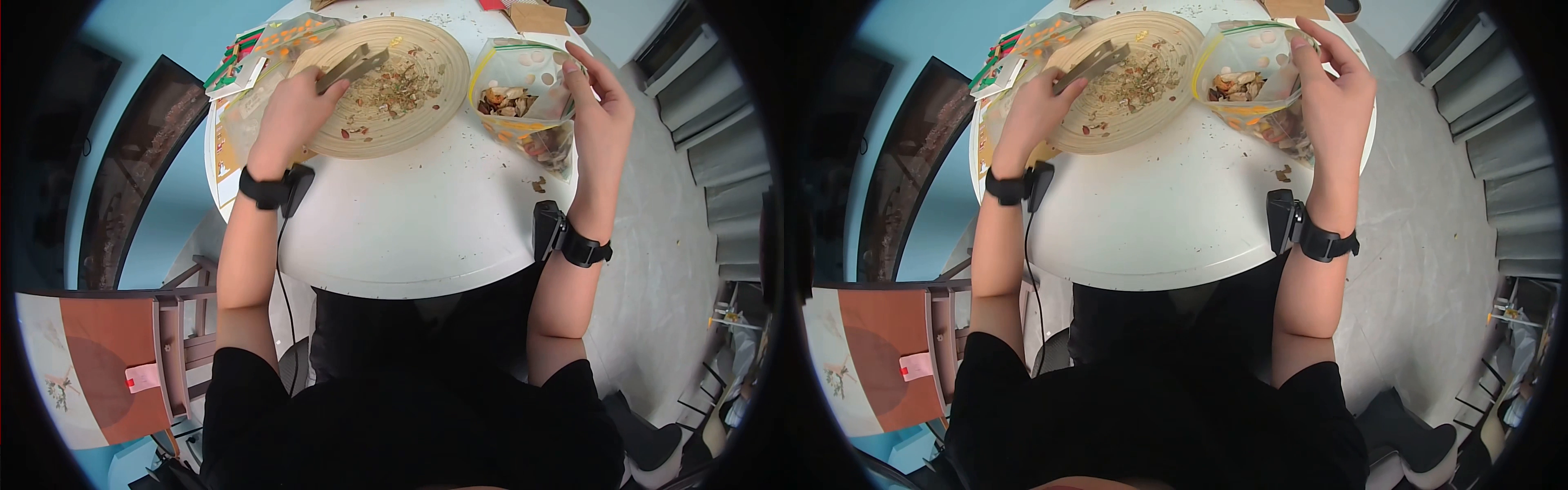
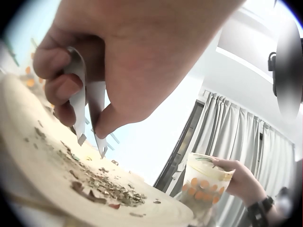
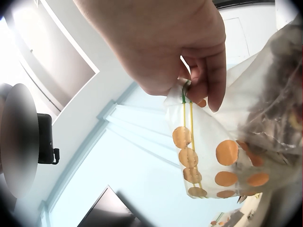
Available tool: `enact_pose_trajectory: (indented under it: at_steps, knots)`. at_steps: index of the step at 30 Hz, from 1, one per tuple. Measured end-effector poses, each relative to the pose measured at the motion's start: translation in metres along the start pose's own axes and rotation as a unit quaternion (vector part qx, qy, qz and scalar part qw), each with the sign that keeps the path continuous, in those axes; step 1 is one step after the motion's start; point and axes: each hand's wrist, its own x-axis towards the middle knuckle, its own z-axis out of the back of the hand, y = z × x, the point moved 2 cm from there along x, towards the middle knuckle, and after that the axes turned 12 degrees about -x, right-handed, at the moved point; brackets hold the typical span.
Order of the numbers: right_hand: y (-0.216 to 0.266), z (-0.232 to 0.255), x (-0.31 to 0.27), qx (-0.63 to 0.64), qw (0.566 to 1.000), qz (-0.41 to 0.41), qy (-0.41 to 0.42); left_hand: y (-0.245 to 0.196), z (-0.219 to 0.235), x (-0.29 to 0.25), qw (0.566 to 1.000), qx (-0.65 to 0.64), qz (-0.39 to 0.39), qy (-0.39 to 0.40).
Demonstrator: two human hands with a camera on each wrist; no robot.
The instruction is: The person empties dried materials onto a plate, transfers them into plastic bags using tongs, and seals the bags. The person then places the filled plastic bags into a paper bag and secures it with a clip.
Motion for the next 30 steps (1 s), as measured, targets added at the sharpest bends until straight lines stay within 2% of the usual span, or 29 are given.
enact_pose_trajectory:
  at_steps: [4,8,14,20,23,25,29,30]
  knots:
    - [0.001,0.0,0.002,0.01,1.0,-0.008,0.004,0.001,-0.022,0.036,1.0,0.015,-0.021,0.012]
    - [0.002,-0.003,0.005,0.02,1.0,-0.001,-0.002,-0.001,-0.032,0.049,0.997,0.052,-0.021,0.045]
    - [0.003,-0.009,0.006,0.021,1.0,-0.015,-0.009,0.008,-0.036,0.062,0.992,0.095,-0.071,0.035]
    - [0.006,-0.014,0.006,0.041,0.999,-0.005,-0.008,0.008,-0.026,0.066,0.995,0.037,-0.015,0.096]
    - [0.009,-0.014,0.006,0.015,1.0,-0.013,-0.006,0.005,-0.015,0.06,0.997,0.009,-0.021,0.08]
    - [0.009,-0.016,0.005,0.028,1.0,-0.012,-0.006,0.0,0.003,0.054,0.994,-0.064,-0.032,0.087]
    - [0.002,-0.021,0.008,0.068,0.998,-0.014,0.014,-0.033,0.043,0.034,0.985,-0.151,-0.043,0.074]
    - [0.002,-0.021,0.01,0.06,0.998,-0.008,0.01,-0.044,0.048,0.026,0.979,-0.176,-0.065,0.079]
